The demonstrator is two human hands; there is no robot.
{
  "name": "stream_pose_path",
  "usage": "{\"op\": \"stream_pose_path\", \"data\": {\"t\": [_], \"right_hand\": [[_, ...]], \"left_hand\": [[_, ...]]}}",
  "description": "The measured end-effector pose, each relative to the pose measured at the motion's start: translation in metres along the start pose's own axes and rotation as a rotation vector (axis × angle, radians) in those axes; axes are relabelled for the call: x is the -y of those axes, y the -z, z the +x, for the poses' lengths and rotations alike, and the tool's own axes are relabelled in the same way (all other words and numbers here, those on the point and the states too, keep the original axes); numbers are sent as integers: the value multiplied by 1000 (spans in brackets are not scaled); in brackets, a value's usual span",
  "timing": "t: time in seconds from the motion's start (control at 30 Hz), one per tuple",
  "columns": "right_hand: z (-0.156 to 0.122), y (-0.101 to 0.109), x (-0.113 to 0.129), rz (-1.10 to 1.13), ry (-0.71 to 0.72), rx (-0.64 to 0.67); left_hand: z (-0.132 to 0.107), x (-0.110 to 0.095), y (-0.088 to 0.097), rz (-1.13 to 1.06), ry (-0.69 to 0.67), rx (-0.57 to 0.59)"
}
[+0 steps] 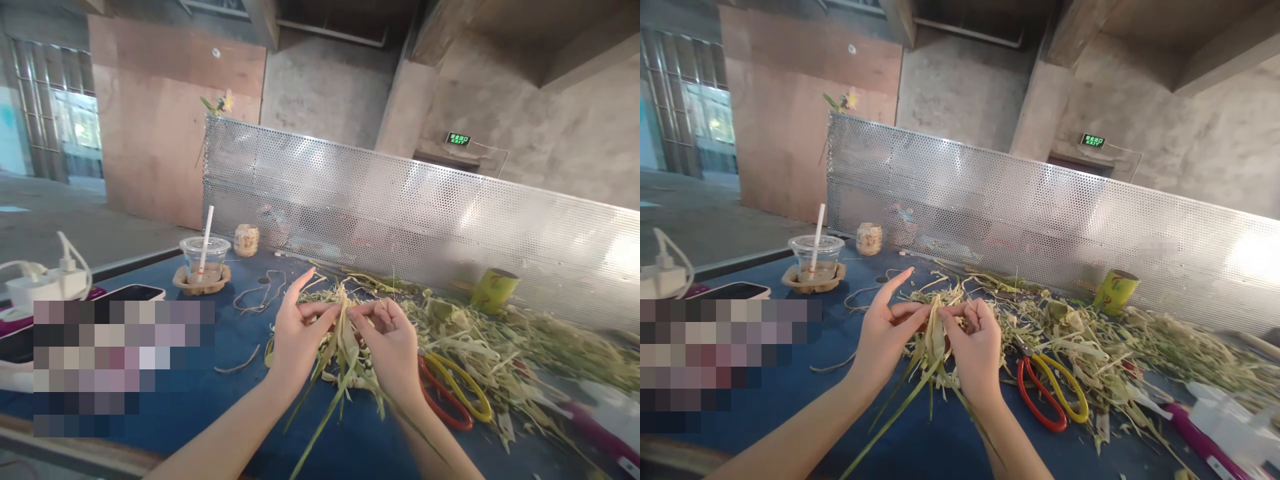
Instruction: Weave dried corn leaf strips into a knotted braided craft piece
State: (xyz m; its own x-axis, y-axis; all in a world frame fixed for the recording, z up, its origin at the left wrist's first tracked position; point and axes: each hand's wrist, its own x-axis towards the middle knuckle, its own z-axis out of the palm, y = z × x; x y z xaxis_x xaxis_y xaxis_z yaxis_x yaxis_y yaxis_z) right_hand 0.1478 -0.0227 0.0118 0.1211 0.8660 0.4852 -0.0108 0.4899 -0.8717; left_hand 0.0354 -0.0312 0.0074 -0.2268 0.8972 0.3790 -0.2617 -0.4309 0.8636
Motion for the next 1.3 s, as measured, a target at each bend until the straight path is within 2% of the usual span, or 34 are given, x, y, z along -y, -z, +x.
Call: {"op": "stream_pose_path", "data": {"t": [0.2, 0.4, 0.53, 0.7, 0.77, 0.9, 1.0, 1.07, 1.13, 1.23, 1.3], "right_hand": [[0, 1, 1, -15, -1, -18], [0, 0, 4, 18, 37, -32], [5, 3, 2, 84, -11, 38], [10, 7, -2, 78, -61, 132], [10, 7, -3, 86, -94, 139], [10, 5, -5, 320, -164, 143], [10, 4, -6, 467, -187, 137], [11, 4, -6, 496, -182, 135], [12, 6, -6, 502, -172, 129], [14, 9, -4, 478, -207, 86], [15, 12, -3, 455, -226, 45]], "left_hand": [[-3, 3, 1, 174, -99, 21], [-3, 3, -1, 128, -99, 61], [0, 2, -2, 50, -42, 66], [1, 0, -3, 52, -32, 2], [0, 0, -3, 73, -42, 34], [-1, 1, -2, 119, -63, 89], [0, 5, -5, 57, -52, 87], [0, 7, -8, -50, -14, 93], [-2, 9, -9, -157, 93, 157], [-6, 11, -9, -231, 323, 368], [-9, 10, -9, -230, 406, 478]]}}
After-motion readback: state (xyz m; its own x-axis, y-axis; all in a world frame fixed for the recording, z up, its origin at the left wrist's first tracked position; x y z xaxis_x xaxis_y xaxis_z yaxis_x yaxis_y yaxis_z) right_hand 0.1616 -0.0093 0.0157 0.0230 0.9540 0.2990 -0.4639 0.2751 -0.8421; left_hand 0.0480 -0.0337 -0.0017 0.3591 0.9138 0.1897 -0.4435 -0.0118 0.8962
